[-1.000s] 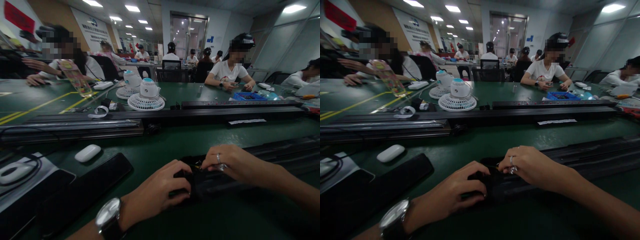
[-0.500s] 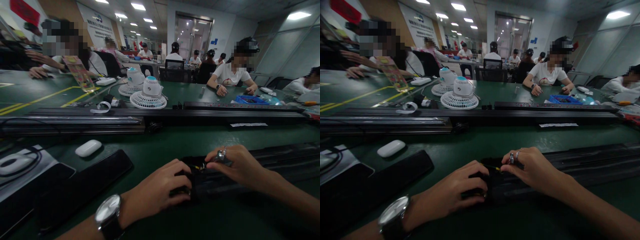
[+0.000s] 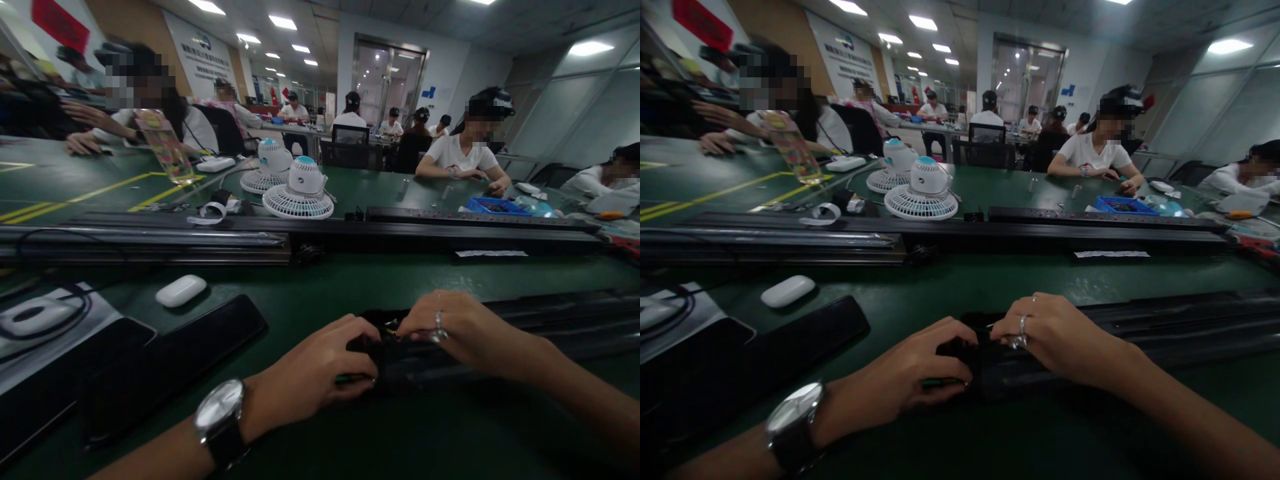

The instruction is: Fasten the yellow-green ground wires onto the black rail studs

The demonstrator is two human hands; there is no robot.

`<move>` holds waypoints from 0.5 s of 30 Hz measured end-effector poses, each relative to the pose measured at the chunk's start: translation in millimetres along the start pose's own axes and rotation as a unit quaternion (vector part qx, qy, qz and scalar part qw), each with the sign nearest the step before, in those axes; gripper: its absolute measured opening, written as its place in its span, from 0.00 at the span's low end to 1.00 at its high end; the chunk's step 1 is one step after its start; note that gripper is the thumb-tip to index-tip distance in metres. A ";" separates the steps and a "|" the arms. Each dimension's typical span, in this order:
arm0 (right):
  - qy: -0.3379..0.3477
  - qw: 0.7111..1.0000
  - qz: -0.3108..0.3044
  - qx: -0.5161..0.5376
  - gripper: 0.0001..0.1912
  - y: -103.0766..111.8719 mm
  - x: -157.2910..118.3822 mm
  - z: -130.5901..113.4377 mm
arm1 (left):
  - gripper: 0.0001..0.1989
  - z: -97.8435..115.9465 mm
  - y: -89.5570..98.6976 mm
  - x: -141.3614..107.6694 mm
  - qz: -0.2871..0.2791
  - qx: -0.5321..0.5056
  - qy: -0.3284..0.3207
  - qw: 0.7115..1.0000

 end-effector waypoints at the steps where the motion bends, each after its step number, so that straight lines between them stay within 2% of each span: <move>1: -0.011 1.000 0.020 0.008 0.12 2.6 -0.6 0.8 | 0.07 0.2 -0.1 -0.1 -0.001 0.003 -0.001 1.000; 4: -0.066 0.995 0.072 0.033 0.07 7.2 -1.7 6.9 | 0.06 -1.8 -2.1 -1.2 -0.006 -0.001 0.005 1.000; 6: -0.092 0.991 0.084 0.044 0.07 6.2 -1.2 11.0 | 0.07 -4.2 -3.4 -2.3 0.003 -0.007 0.014 1.000; 9: -0.100 0.990 0.083 0.047 0.07 2.3 0.7 13.7 | 0.09 -5.4 -3.9 -3.3 0.025 -0.008 0.016 1.000; 15: -0.102 0.990 0.087 0.046 0.09 -0.3 -0.3 14.9 | 0.03 -1.7 -2.9 -1.9 0.036 -0.007 0.010 0.999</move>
Point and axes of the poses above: each hand's wrist, its own x-axis towards the middle knuckle, its own y-axis out of the back of the hand, z = x × y, the point moved 5 cm from there along x, towards the middle knuckle, and after that the axes turned 2 degrees about -y, right-handed, at the moved point
